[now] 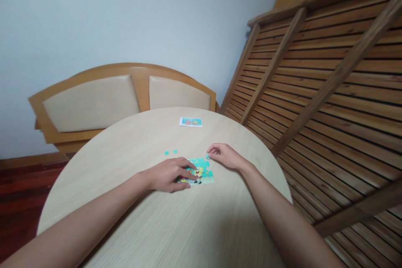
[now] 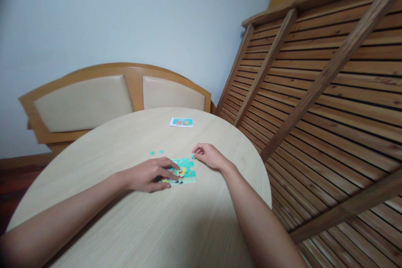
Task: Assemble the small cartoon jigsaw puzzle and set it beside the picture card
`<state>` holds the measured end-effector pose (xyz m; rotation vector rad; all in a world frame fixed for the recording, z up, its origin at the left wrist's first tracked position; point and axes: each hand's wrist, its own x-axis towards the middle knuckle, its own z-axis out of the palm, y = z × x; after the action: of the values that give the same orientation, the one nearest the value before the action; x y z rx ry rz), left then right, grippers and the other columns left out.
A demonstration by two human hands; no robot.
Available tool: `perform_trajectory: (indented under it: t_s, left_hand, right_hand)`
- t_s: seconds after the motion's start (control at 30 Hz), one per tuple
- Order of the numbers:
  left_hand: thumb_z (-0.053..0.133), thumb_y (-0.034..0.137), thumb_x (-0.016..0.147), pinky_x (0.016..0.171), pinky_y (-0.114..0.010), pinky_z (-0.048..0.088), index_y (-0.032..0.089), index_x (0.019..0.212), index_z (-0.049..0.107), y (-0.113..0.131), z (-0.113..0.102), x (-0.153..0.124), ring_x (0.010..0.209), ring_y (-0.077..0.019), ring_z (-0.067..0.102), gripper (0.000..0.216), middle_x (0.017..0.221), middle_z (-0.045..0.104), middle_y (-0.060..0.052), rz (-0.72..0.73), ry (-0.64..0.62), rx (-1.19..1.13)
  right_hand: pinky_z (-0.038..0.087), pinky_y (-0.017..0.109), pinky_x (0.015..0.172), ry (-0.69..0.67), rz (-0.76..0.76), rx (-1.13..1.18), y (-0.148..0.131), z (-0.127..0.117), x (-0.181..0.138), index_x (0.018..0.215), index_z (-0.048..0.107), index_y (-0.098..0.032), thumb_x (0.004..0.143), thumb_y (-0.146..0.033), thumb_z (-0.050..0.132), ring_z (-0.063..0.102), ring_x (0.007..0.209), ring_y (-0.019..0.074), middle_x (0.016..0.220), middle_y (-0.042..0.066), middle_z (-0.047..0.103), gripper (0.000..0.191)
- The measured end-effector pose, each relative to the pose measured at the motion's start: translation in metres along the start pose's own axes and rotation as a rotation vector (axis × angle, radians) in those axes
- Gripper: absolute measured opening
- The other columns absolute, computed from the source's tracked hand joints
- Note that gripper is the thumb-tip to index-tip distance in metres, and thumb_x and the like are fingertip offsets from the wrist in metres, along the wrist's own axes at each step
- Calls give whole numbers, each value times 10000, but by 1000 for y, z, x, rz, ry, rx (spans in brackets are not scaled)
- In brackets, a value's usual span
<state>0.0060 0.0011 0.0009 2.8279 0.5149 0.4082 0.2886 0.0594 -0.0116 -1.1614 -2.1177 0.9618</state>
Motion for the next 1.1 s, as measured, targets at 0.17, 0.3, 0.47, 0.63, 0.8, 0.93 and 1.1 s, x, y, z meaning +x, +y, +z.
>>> perform_trajectory:
  t_s: [0.17,0.3,0.47,0.63,0.8,0.93,1.1]
  left_hand:
    - [565,399,942,1035,-335,410,304,1326,615,-1,0,0,1180,-213,538,398,1338,547,-51,-8,-7,1]
    - [568,388,940,1031,-331,414,299,1318,623,0,0,0,1173,-214,543,392,1329,552,-57,-7,-7,-3]
    - [579,379,933,1028,-338,417,296,1321,622,1,-1,0,1169,-219,547,399,1323,556,-64,-4,-1,-1]
    - [572,386,937,1031,-334,414,309,1325,616,0,-1,1,1174,-214,544,398,1331,553,-50,-11,-8,-4]
    - [571,386,937,1033,-329,409,307,1325,617,0,-1,0,1179,-214,542,398,1334,552,-49,-13,-5,1]
    - [572,384,934,1035,-331,410,305,1322,615,0,-1,1,1184,-211,540,399,1338,549,-42,-12,-7,5]
    - [578,369,921,1038,-336,405,286,1321,613,0,0,2,1182,-218,538,410,1336,550,-46,-15,-6,18]
  right_hand:
    - [471,263,770,-40,-20,14,-4,2,-1,978,681,-81,851,-309,628,607,837,151,920,86,677,267]
    - [469,266,767,-58,-33,9,-3,3,-1,975,692,-82,860,-314,617,612,833,155,919,86,684,269]
    - [466,260,767,-72,-28,0,-5,4,0,968,696,-83,864,-298,609,612,836,155,921,87,686,253]
    - [442,240,708,-39,-40,-99,-6,6,-1,955,717,-109,855,-272,614,592,784,141,885,61,685,217]
    - [442,234,699,-30,-32,-121,-3,7,0,950,722,-121,848,-263,615,589,769,134,867,45,683,205]
    - [448,233,723,-21,-53,-150,-3,7,2,942,728,-126,834,-246,625,595,790,132,896,47,688,192]
    - [455,233,733,-15,-78,-208,-5,7,1,924,740,-132,827,-235,629,599,790,129,908,48,684,180]
